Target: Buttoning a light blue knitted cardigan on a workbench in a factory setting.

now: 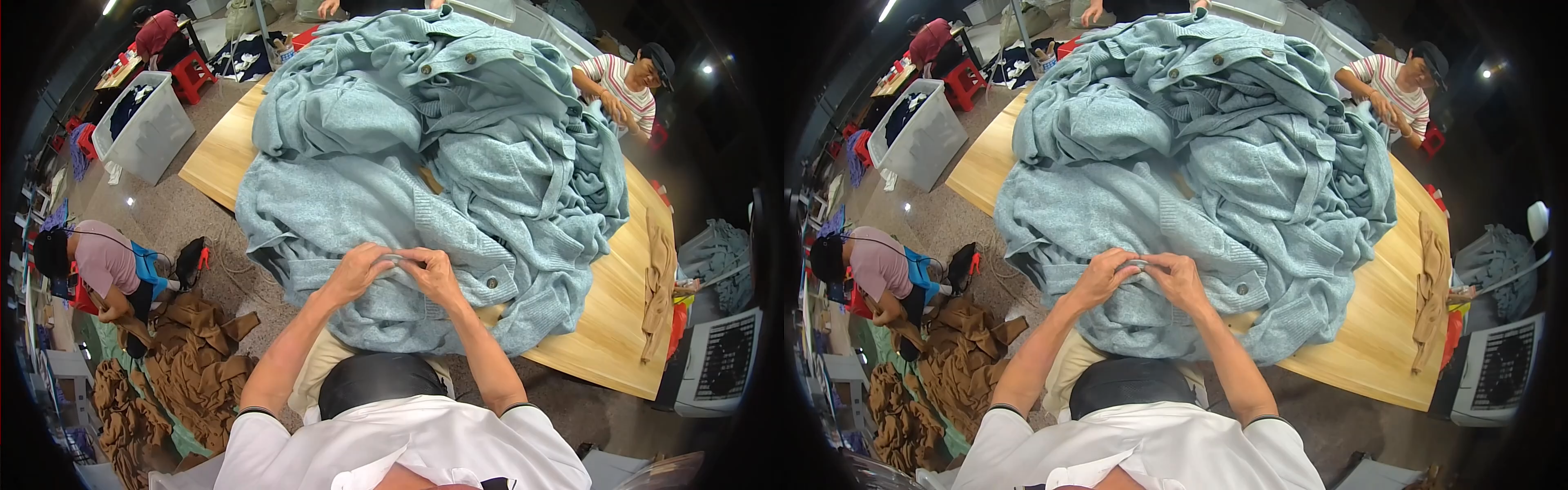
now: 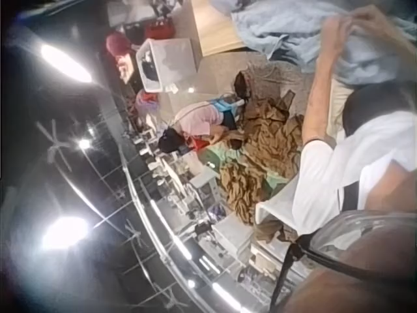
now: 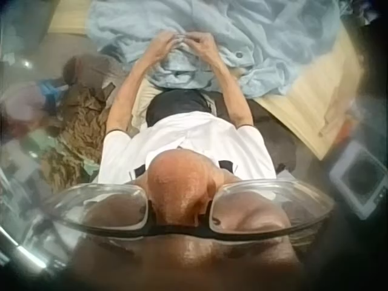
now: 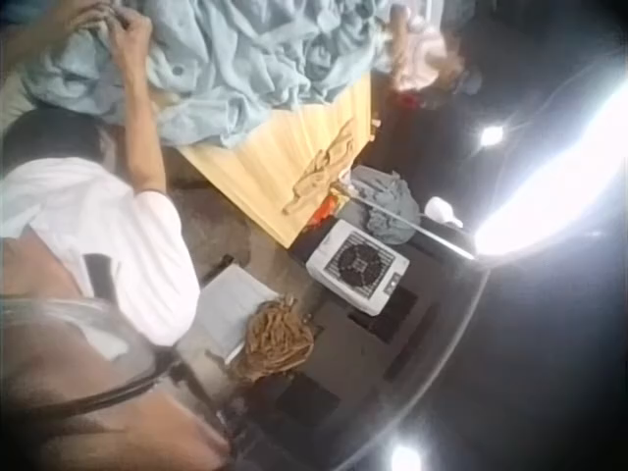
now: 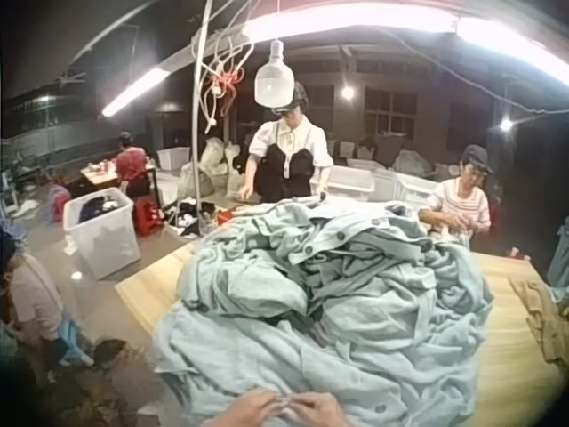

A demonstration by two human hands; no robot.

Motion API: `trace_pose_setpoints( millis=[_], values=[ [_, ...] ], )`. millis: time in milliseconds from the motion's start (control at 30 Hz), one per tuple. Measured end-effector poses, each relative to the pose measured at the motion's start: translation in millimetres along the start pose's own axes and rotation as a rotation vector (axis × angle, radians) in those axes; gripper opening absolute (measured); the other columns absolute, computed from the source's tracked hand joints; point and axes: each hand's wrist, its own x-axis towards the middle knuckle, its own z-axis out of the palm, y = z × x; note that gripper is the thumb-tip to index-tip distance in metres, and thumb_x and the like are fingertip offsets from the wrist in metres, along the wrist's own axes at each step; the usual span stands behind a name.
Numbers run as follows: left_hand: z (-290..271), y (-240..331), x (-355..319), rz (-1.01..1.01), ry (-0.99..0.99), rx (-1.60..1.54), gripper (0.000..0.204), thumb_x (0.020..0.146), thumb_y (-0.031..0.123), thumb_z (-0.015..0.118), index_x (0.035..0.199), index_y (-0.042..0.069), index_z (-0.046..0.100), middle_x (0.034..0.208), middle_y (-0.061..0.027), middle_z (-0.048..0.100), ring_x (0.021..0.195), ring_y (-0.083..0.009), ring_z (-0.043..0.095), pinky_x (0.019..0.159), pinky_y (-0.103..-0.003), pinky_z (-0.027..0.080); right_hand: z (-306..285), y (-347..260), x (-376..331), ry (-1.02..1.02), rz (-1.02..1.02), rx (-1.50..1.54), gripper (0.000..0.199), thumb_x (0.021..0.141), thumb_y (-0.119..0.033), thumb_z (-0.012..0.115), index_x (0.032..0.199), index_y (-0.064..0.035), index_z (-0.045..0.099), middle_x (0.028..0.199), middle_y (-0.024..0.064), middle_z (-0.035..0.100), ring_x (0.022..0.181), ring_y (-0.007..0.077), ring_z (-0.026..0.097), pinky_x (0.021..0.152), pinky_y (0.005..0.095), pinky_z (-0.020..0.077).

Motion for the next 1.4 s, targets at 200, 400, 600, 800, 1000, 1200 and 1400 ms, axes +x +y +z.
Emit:
trace_pose_setpoints(
  millis=[200,400,600,800,1000,1200,1400],
  values=[
    [-5,6,4,-0.078,-0.032,-0.079,0.025,0.097,0.014,0.075,0.116,-0.002,0.071,0.105,-0.0206,0.073,0.095,-0.0401,0.069,0.084,-0.045,0.054,5,1,-2,0.046,-0.063,-0.055,0.02,0.096,-0.002,0.072,0.115,-0.0001,0.079,0.093,0.0131,0.076,0.079,0.0173,0.067,0.072,0.0325,0.0511],
    [-7,4,2,-0.086,-0.052,-0.089,0.026,0.097,0.013,0.075,0.117,-0.003,0.072,0.109,-0.0215,0.074,0.098,-0.0405,0.07,0.085,-0.044,0.054,10,-8,-3,0.123,-0.058,-0.097,0.018,0.095,-0.002,0.07,0.111,0.0011,0.078,0.092,0.0164,0.075,0.079,0.0248,0.07,0.074,0.0362,0.0519],
    [-3,2,0,-0.016,-0.044,-0.018,0.025,0.097,0.008,0.071,0.119,-0.003,0.069,0.108,-0.022,0.072,0.1,-0.043,0.068,0.087,-0.047,0.053,15,-7,-2,0.174,-0.095,-0.129,0.016,0.096,-0.001,0.066,0.107,0.0031,0.076,0.096,0.0195,0.075,0.085,0.0341,0.073,0.078,0.0408,0.0548],
    [3,2,-2,0.065,-0.024,0.084,0.025,0.097,0.004,0.067,0.121,-0.001,0.064,0.108,-0.0203,0.067,0.103,-0.042,0.063,0.089,-0.049,0.051,20,1,0,0.245,-0.194,-0.163,0.015,0.096,0.0,0.063,0.106,0.0031,0.074,0.099,0.0208,0.076,0.091,0.0383,0.074,0.081,0.0437,0.0563],
    [3,0,-4,0.066,-0.026,0.064,0.021,0.096,0.002,0.067,0.117,-0.001,0.065,0.105,-0.0188,0.066,0.102,-0.0411,0.062,0.089,-0.048,0.05,22,-1,-4,0.235,-0.148,-0.153,0.015,0.097,-0.001,0.063,0.106,0.0027,0.074,0.1,0.0209,0.076,0.093,0.0395,0.074,0.082,0.0449,0.0568],
    [10,9,-5,-0.001,0.031,0.006,0.012,0.096,0.005,0.068,0.107,-0.001,0.069,0.099,-0.0167,0.068,0.097,-0.0401,0.065,0.084,-0.048,0.052,19,8,-5,0.207,-0.18,-0.188,0.016,0.098,-0.004,0.062,0.106,0.0028,0.074,0.099,0.0213,0.076,0.092,0.0417,0.073,0.081,0.0464,0.0568],
    [8,15,3,0.102,0.069,0.234,0.019,0.093,0.019,0.077,0.103,0.003,0.072,0.098,-0.0158,0.073,0.092,-0.0395,0.069,0.08,-0.048,0.054,-17,15,-16,0.191,-0.312,-0.507,0.014,0.095,-0.001,0.066,0.106,0.0017,0.075,0.097,0.0213,0.075,0.09,0.0409,0.072,0.079,0.0459,0.0561]
  ],
)
